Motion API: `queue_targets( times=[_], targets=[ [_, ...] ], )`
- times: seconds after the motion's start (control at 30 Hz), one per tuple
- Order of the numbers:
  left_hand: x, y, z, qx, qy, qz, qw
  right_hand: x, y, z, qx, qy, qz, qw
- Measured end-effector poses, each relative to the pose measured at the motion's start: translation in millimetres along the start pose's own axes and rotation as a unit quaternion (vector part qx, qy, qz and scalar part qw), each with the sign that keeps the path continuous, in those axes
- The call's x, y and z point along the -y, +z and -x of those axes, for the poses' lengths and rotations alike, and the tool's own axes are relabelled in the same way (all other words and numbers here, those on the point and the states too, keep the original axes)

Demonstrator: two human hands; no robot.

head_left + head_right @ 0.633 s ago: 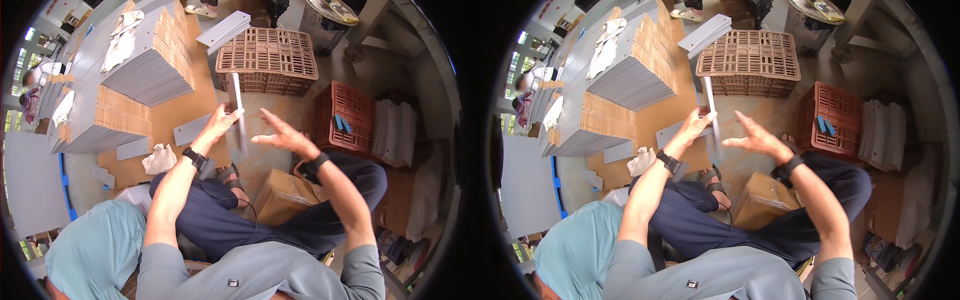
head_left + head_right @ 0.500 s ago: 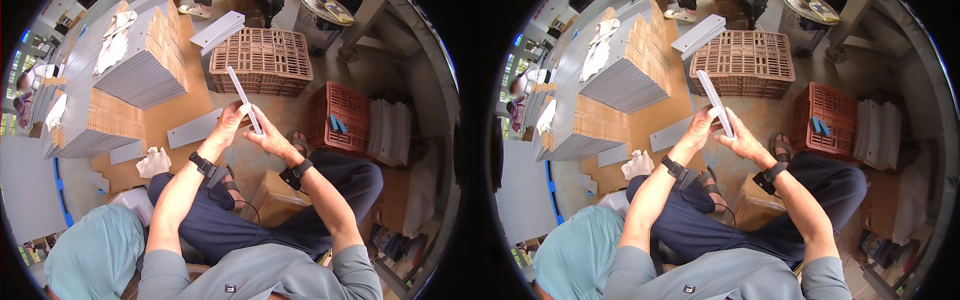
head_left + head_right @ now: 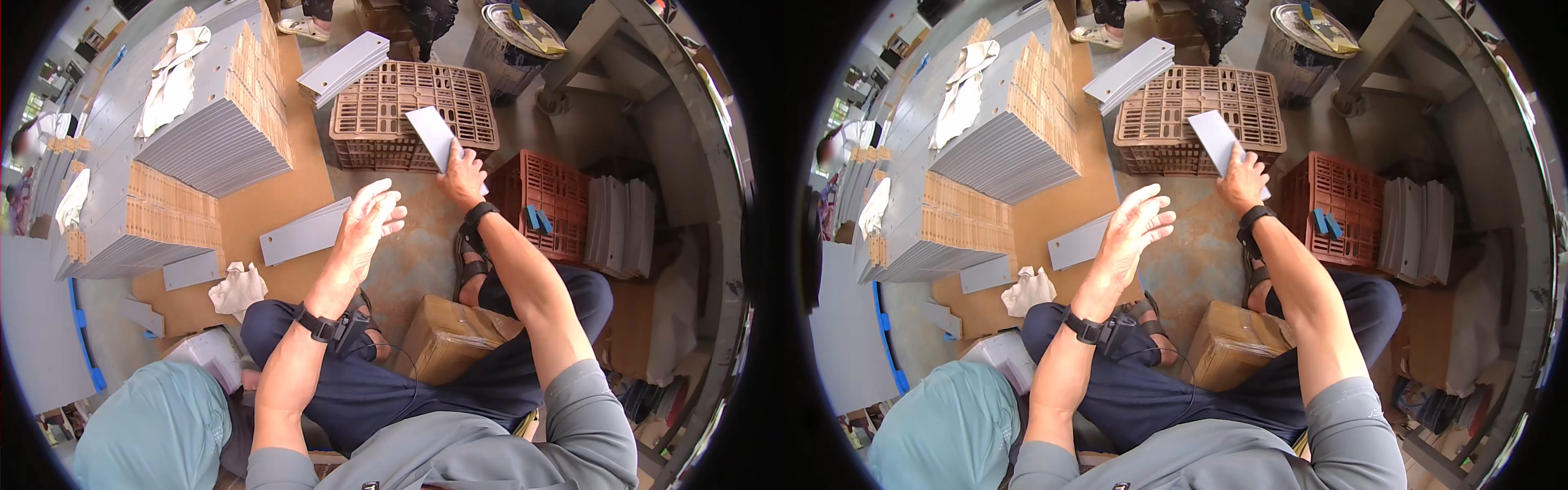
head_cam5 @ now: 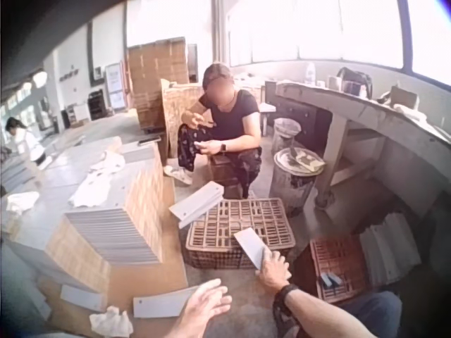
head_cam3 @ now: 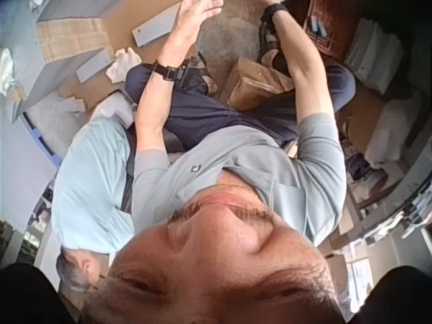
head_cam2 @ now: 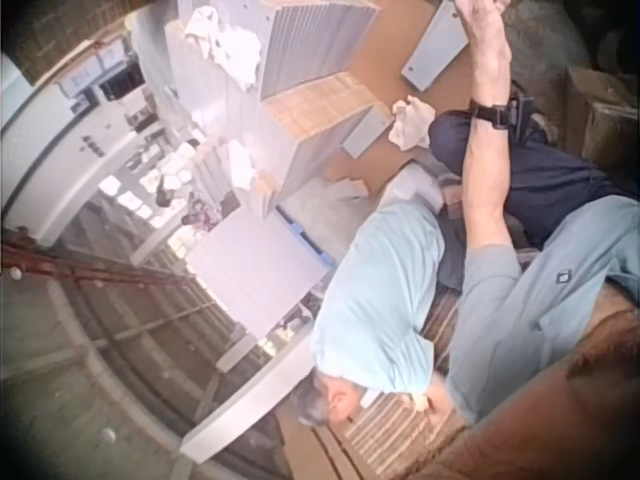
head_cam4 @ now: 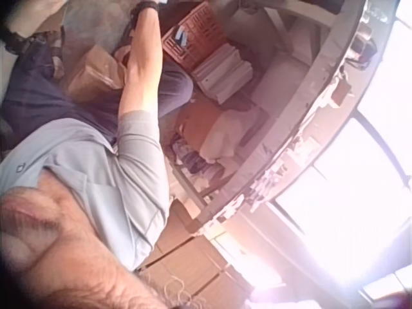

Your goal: Inspecting and sorting grey furniture panels in a manufacturing workshop.

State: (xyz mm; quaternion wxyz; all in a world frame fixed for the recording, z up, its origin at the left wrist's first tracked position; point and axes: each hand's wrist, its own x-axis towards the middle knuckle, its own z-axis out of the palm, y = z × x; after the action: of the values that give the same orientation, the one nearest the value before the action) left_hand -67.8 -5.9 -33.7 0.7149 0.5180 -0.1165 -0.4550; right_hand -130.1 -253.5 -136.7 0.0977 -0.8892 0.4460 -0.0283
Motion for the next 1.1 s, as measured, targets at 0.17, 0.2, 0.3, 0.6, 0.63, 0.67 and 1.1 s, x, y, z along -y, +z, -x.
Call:
queue_targets(
  times=[0.17,0.2,0.3,0.6,0.63,0.67,1.1],
  targets=[
    [3,-6,-10,-0.006,0.004,-0.012,1.0,-12,10,11,0.075,-0.007,-0.01,0.997],
    [3,-5,-15,-0.006,0.001,-0.018,1.0,-12,6,8,0.069,0.002,-0.036,0.997],
    [9,0,-24,-0.024,0.005,-0.034,0.999,-26,-18,-4,0.268,0.029,-0.548,0.792],
    [20,32,-62,0.021,-0.012,0.013,1.0,-11,-86,66,0.415,-0.022,-0.717,0.56],
    [20,39,-61,-0.004,-0.003,0.05,0.999,-13,-90,68,0.381,-0.011,-0.695,0.609],
    [23,42,-63,-0.003,-0.003,0.083,0.997,-16,-92,70,0.345,-0.001,-0.672,0.656],
    [55,71,-83,0.086,0.044,0.072,0.993,-49,-101,113,-0.082,-0.151,-0.27,0.947]
  ],
)
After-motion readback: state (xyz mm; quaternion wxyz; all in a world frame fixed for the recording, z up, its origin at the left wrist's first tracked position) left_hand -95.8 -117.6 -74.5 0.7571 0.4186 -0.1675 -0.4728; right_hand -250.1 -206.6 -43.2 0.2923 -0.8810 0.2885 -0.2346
